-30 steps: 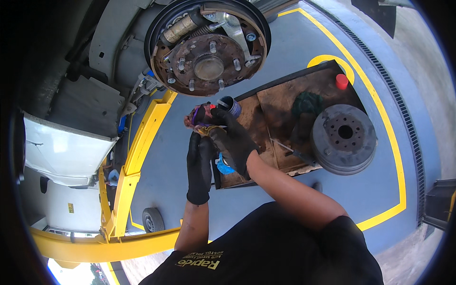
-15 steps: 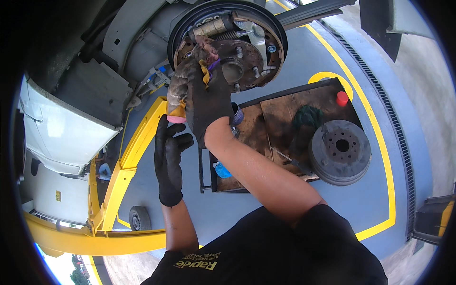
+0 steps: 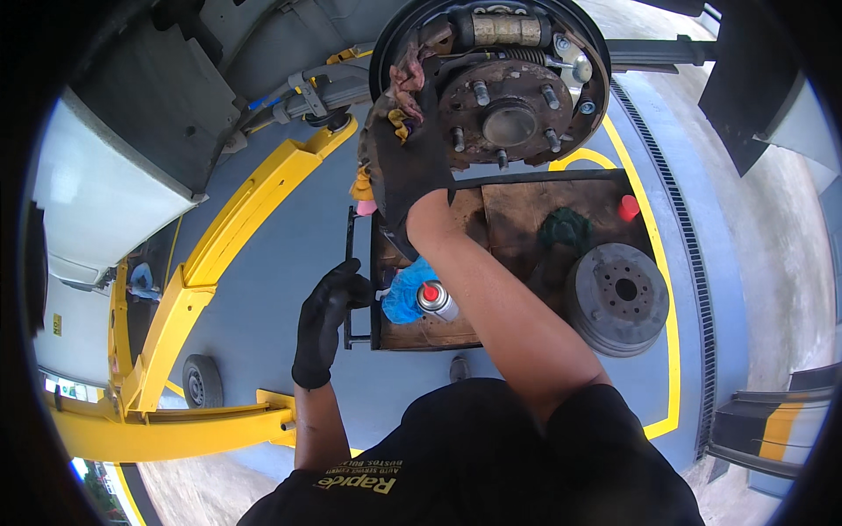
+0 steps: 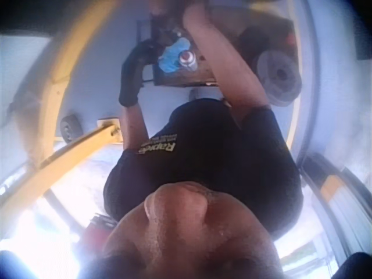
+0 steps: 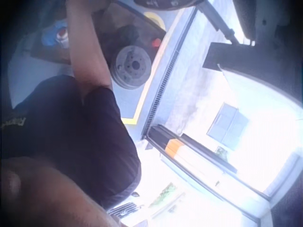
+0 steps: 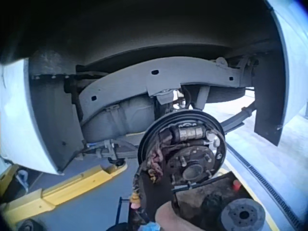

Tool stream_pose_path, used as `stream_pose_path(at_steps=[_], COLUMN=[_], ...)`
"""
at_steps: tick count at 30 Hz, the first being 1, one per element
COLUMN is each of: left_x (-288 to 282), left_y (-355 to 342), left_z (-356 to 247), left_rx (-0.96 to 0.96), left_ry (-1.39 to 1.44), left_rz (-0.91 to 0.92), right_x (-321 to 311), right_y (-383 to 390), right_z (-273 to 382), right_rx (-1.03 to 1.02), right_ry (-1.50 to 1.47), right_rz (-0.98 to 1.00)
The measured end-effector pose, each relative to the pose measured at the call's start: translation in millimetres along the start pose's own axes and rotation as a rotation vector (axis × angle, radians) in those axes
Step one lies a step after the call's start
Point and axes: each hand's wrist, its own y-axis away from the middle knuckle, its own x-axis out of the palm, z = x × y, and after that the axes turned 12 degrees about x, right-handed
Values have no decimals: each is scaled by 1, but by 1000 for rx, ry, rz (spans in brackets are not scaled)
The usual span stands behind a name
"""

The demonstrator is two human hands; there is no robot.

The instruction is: The person cleans the brake rotor and caliper with a cloth and spray, then installs a new brake disc and reattaches the caliper. The person uses a wrench to tighten bolts and secures the brake assembly on the vehicle.

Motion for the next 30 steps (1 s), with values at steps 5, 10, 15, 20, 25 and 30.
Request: stream_pose_path(at_steps=[5, 10, 15, 20, 25, 30], left_x=[5, 27, 38, 8, -5, -2], left_y=[-23, -50, -58, -37, -11, 5], left_z=[24, 12, 1, 22, 16, 13], left_rx=[-1, 57, 151, 35, 17, 11], left_ry=[63, 58, 76, 139, 69, 81], left_rz=[107, 255, 323, 216, 123, 79], right_x=[-30, -40, -42, -76, -66, -9], right_y=[5, 15, 9, 8, 23, 2], right_z=[7, 82, 95, 53, 55, 57], right_rx=[224, 283, 284, 230, 111, 125], right_ry=[288, 1176, 1321, 493, 64, 588], right_rz=[189, 281, 350, 423, 63, -79])
